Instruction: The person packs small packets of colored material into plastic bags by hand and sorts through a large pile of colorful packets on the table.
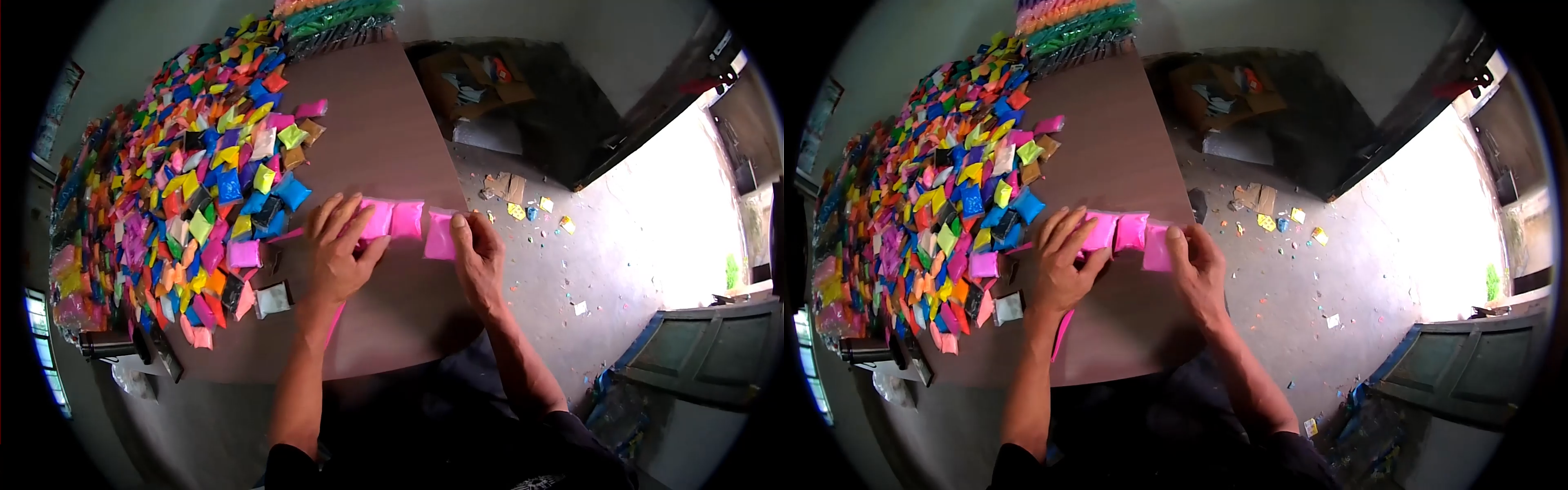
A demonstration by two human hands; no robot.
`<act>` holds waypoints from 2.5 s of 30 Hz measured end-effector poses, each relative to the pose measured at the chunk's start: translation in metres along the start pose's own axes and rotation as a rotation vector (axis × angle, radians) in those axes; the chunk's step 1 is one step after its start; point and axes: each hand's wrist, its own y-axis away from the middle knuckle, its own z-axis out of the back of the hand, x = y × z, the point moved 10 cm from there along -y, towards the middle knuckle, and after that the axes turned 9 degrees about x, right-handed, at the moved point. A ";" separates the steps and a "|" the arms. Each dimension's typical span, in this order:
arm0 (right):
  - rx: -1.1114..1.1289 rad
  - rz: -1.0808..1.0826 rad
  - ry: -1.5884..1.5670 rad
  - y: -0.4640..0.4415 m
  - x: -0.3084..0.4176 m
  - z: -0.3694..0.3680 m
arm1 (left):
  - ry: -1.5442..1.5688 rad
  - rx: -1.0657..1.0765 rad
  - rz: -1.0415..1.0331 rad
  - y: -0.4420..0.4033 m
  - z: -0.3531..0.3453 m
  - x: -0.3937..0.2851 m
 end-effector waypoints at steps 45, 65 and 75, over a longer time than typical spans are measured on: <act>0.320 0.061 -0.011 0.029 0.006 -0.061 | 1.006 -0.088 0.410 0.054 -0.003 -0.026; 0.425 0.048 0.100 0.072 0.002 -0.078 | 1.219 -0.132 0.591 0.107 -0.018 -0.021; 0.389 0.042 0.011 0.071 0.001 -0.075 | 1.185 -0.117 0.624 0.109 -0.023 -0.023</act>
